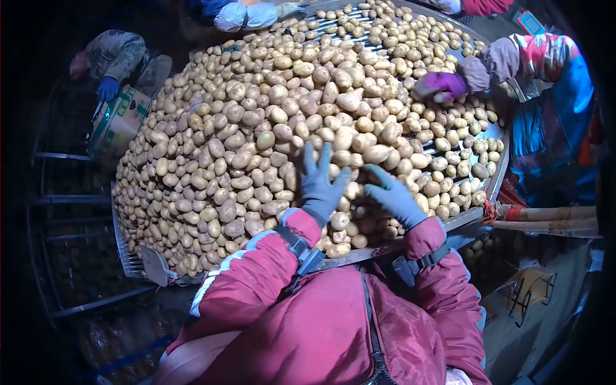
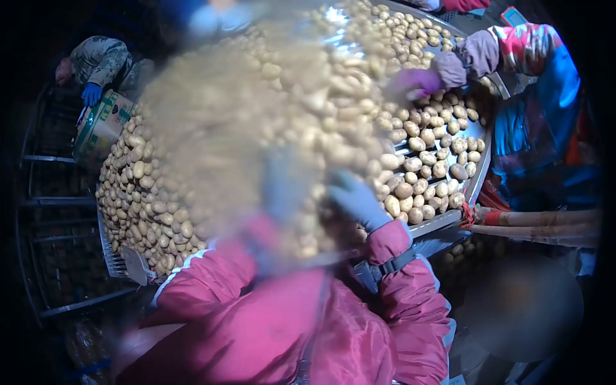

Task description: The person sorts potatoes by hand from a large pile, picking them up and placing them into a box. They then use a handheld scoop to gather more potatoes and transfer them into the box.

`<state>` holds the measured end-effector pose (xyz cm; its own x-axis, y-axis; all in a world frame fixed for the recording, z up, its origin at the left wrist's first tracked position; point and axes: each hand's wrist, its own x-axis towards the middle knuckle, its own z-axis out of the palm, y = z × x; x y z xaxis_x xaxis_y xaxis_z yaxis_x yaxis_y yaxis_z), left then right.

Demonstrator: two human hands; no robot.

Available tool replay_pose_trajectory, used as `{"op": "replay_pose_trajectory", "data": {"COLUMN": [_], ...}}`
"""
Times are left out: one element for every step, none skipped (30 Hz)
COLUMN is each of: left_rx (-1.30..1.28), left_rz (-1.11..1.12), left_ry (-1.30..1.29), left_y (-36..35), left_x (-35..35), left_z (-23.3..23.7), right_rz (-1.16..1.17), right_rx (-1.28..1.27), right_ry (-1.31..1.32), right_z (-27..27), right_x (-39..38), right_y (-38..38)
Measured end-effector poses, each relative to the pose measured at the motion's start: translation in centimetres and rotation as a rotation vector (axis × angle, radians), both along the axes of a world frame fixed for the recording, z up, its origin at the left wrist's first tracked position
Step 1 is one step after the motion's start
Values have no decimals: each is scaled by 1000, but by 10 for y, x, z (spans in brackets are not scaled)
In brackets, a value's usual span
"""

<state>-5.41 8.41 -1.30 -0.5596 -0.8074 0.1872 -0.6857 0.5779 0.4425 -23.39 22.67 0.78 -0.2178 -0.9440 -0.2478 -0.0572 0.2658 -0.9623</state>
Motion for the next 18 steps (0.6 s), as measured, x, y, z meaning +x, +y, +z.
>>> {"op": "replay_pose_trajectory", "data": {"left_rx": [-49, -96, 81, 260, 276, 291, 216, 141, 299, 306, 392, 482, 468, 550, 1064, 817, 388, 198], "left_rz": [-104, -207, -167, -246, -321, -402, -450, -498, -504, -521, -602, -677, -750, -734, -570, -483, -585, -643], "left_ry": [-19, -38, -9, -146, -159, -172, -167, -160, -147, -136, -72, -13, 67, 137, 385, 259, 92, 184], "left_y": [-5, -2, 21, 23, 30, 37, 50, 63, 71, 76, 77, 79, 76, 74, 76, 62, 41, 18], "left_x": [-6, -11, -36, -52, -64, -79, -91, -97, -99, -97, -89, -77, -56, -40, -29, -17, 0, 14], "left_z": [-25, -38, 42, 61, 58, 56, 42, 30, 38, 27, 14, 5, 9, 14, 10, 40, 25, 33], "right_rz": [-11, -21, -89, -195, -238, -285, -292, -348, -409, -425, -493, -558, -610, -662, -685, -699, -734, -770], "right_rx": [25, 54, 36, -2, -56, -110, -101, 2, 103, 19, 64, 110, 133, 154, 170, 178, 158, 139], "right_ry": [-46, -91, -160, -240, -231, -221, -202, -195, -189, -123, -218, -320, -301, -284, -253, -259, -224, -188], "right_z": [-2, -4, -13, -27, -36, -39, -32, -20, -12, -10, -7, 5, 4, 2, 7, 2, -6, -11], "right_x": [-13, -25, -31, -35, -42, -46, -48, -51, -52, -50, -50, -44, -41, -38, -34, -32, -30, -28], "right_y": [-1, 2, 6, 13, 22, 30, 36, 44, 54, 64, 79, 91, 103, 113, 122, 128, 135, 141]}}
